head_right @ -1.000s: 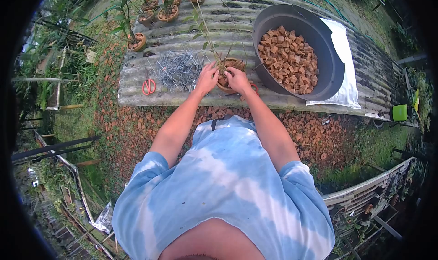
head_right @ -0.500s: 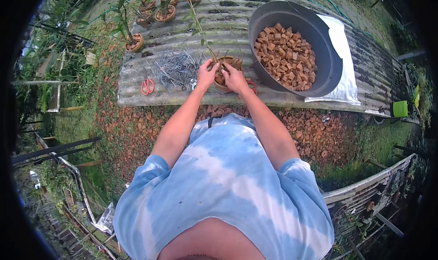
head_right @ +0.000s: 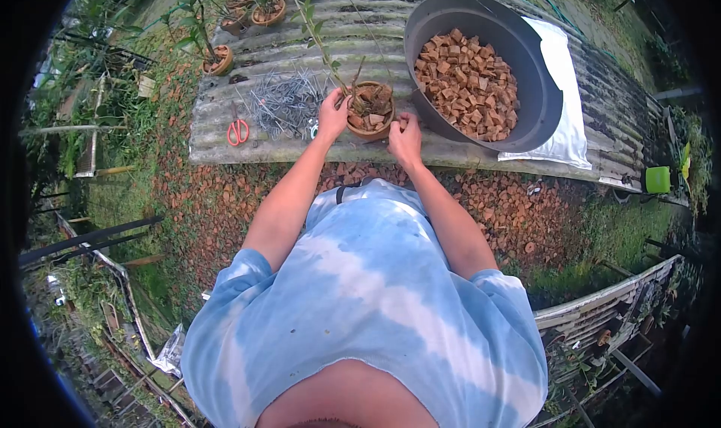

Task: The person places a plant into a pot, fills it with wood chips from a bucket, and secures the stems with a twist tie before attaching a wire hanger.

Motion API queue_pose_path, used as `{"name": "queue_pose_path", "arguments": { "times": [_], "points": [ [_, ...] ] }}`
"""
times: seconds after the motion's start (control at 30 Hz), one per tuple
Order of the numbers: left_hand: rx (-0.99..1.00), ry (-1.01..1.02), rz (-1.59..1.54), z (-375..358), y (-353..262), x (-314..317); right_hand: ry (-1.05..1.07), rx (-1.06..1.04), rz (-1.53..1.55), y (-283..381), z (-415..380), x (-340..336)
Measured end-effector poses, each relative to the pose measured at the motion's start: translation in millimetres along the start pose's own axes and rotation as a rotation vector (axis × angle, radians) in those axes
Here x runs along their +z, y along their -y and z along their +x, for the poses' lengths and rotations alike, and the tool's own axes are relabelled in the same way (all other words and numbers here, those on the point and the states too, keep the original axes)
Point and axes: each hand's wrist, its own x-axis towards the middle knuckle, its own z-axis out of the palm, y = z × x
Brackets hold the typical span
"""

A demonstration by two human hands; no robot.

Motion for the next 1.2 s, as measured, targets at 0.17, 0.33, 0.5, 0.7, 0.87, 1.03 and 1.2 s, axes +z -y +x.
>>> {"name": "queue_pose_path", "arguments": {
  "times": [0.17, 0.33, 0.5, 0.7, 0.87, 1.03, 1.2],
  "points": [
    [-0.048, 0.042, 0.034, 2.4, 7.5, -2.8, 0.049, -0.032, 0.011, -17.0, 27.0, 10.8],
    [0.004, 0.003, 0.112, 3.7, 3.9, -3.6, 0.173, -0.278, 0.047, -10.3, 56.2, 18.8],
    [0.023, 0.012, 0.186, -0.1, -3.9, -7.1, 0.402, -0.422, 0.087, -18.5, 75.7, 26.4],
    [0.011, -0.005, 0.198, 1.6, -0.7, -5.6, 0.563, -0.277, 0.277, 1.1, 77.6, 13.2],
    [0.037, -0.010, 0.162, 1.6, 10.3, -5.4, 0.502, -0.296, 0.163, -8.2, 83.5, 17.7],
    [-0.007, -0.009, 0.144, -1.5, -2.2, -5.8, 0.655, -0.236, 0.244, -25.6, 98.1, 20.3],
    [0.002, -0.028, 0.167, -3.5, -1.8, -5.1, 0.626, -0.182, 0.257, -26.2, 97.2, 30.2]
  ]
}}
